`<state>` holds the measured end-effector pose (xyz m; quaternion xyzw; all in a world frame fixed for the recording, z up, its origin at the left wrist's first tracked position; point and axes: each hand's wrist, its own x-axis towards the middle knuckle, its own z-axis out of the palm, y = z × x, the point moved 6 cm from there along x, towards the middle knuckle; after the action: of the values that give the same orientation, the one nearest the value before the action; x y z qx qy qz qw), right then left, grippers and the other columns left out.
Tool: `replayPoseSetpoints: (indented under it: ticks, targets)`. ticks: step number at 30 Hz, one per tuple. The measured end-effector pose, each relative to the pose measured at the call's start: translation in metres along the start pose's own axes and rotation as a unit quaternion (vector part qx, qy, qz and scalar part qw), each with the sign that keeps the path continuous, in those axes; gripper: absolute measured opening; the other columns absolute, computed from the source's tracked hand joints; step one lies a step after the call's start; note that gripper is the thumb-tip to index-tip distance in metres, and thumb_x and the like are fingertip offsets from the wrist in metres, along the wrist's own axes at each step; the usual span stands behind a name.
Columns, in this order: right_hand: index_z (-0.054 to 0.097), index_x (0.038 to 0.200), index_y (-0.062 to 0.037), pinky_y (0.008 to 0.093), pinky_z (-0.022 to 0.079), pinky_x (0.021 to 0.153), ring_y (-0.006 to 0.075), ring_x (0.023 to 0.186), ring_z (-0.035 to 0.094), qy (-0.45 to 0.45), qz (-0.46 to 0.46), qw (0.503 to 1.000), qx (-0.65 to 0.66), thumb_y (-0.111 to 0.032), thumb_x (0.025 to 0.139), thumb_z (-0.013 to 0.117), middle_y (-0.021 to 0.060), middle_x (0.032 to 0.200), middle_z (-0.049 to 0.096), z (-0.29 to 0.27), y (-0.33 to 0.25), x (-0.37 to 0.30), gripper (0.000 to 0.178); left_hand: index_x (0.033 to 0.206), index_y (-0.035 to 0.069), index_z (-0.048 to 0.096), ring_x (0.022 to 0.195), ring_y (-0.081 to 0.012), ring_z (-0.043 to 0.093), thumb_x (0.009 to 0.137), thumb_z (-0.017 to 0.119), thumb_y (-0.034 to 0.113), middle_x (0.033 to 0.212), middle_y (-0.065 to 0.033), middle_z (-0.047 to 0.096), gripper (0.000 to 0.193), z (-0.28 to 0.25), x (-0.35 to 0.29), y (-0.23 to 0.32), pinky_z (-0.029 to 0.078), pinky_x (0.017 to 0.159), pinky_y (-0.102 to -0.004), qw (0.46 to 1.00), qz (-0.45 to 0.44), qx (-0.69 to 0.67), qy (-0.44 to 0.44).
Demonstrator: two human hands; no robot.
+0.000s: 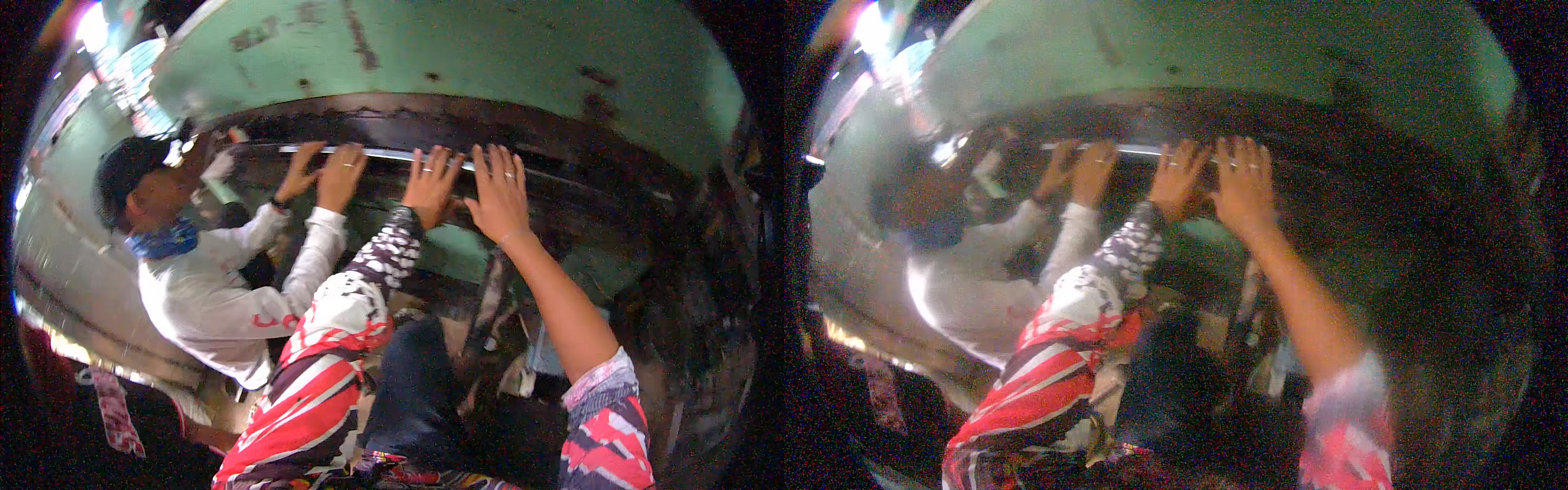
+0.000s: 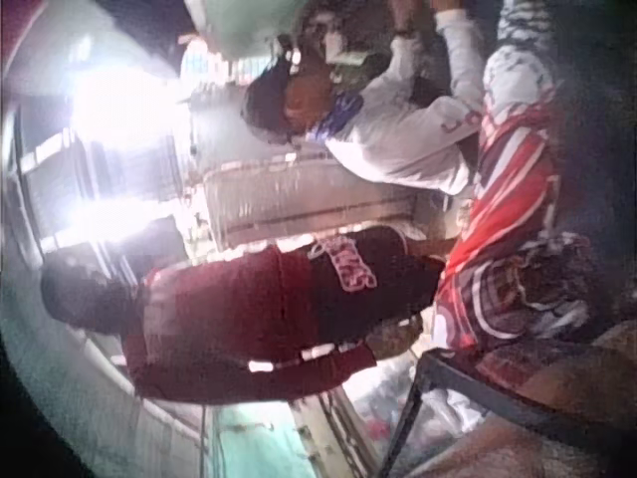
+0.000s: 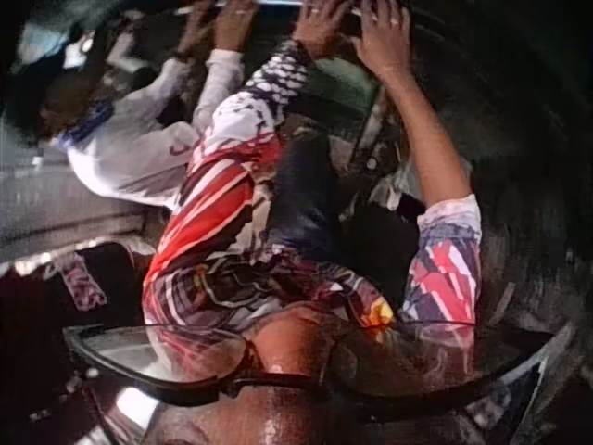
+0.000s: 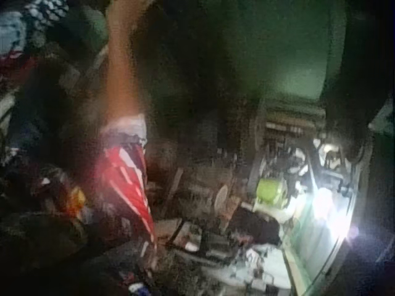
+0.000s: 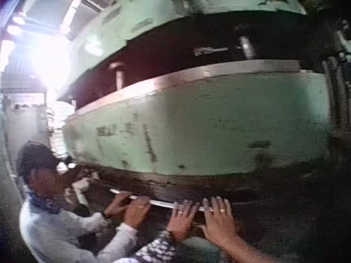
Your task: The person positions metal bars into a large green machine while a coworker hammers them into place. The person repeatedly picks up bars, aligns them, and hands them to the coworker for insertion.
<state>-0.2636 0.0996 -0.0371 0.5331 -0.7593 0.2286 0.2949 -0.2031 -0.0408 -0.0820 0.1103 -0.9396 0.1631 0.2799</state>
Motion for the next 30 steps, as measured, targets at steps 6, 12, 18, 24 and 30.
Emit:
replayPoseSetpoints:
  ticks: [6, 12, 18, 24, 30]
  targets:
    - [0.046, 0.156, -0.0101, 0.0537, 0.034, 0.122, 0.0443, 0.139, 0.048, 0.025, 0.093, 0.993, 0.073, -0.023, 0.089, 0.077, 0.0227, 0.152, 0.049, -0.042, 0.060, -0.053, 0.075, 0.166, 0.009, 0.021, 0.157, -0.0401, 0.025, 0.075, 0.089, 0.044, 0.163, -0.0231, 0.036, 0.119, -0.007, 0.002, 0.023, 0.010, 0.128, -0.0621, 0.996, 0.027, -0.079, 0.041]
    - [0.051, 0.153, -0.0084, 0.0492, 0.042, 0.115, 0.0444, 0.135, 0.052, -0.027, 0.187, 0.972, 0.139, -0.021, 0.091, 0.075, 0.0226, 0.148, 0.052, -0.074, 0.083, -0.122, 0.067, 0.164, 0.003, 0.023, 0.155, -0.0446, 0.026, 0.069, 0.090, 0.052, 0.163, -0.0267, 0.033, 0.127, -0.001, -0.003, 0.015, 0.013, 0.128, -0.0636, 0.999, 0.027, -0.042, 0.011]
    - [0.051, 0.153, -0.0080, 0.0485, 0.040, 0.116, 0.0452, 0.136, 0.051, -0.040, 0.201, 0.966, 0.160, -0.026, 0.093, 0.075, 0.0222, 0.148, 0.054, -0.102, 0.099, -0.139, 0.067, 0.165, 0.000, 0.018, 0.154, -0.0393, 0.030, 0.060, 0.097, 0.043, 0.160, -0.0222, 0.037, 0.138, 0.018, 0.012, 0.004, 0.017, 0.129, -0.0571, 0.998, 0.046, 0.036, -0.018]
    - [0.030, 0.160, 0.0099, 0.0447, 0.029, 0.126, 0.0369, 0.153, 0.036, -0.160, 0.383, 0.859, 0.300, -0.045, 0.090, 0.082, 0.0278, 0.164, 0.038, -0.148, 0.135, -0.270, 0.103, 0.166, 0.005, 0.019, 0.152, -0.0385, 0.035, 0.061, 0.099, 0.030, 0.160, -0.0222, 0.040, 0.134, -0.019, 0.002, 0.017, 0.020, 0.127, -0.0590, 0.997, 0.053, -0.016, 0.050]
    - [0.049, 0.152, 0.0032, 0.0374, 0.038, 0.118, 0.0251, 0.136, 0.053, -0.225, 0.537, 0.701, 0.412, -0.036, 0.093, 0.080, 0.0150, 0.148, 0.059, -0.104, 0.124, -0.397, 0.078, 0.162, 0.000, 0.024, 0.150, -0.0419, 0.036, 0.058, 0.099, 0.033, 0.157, -0.0252, 0.040, 0.133, 0.001, 0.023, 0.011, 0.023, 0.127, -0.0587, 0.999, 0.021, -0.020, -0.035]
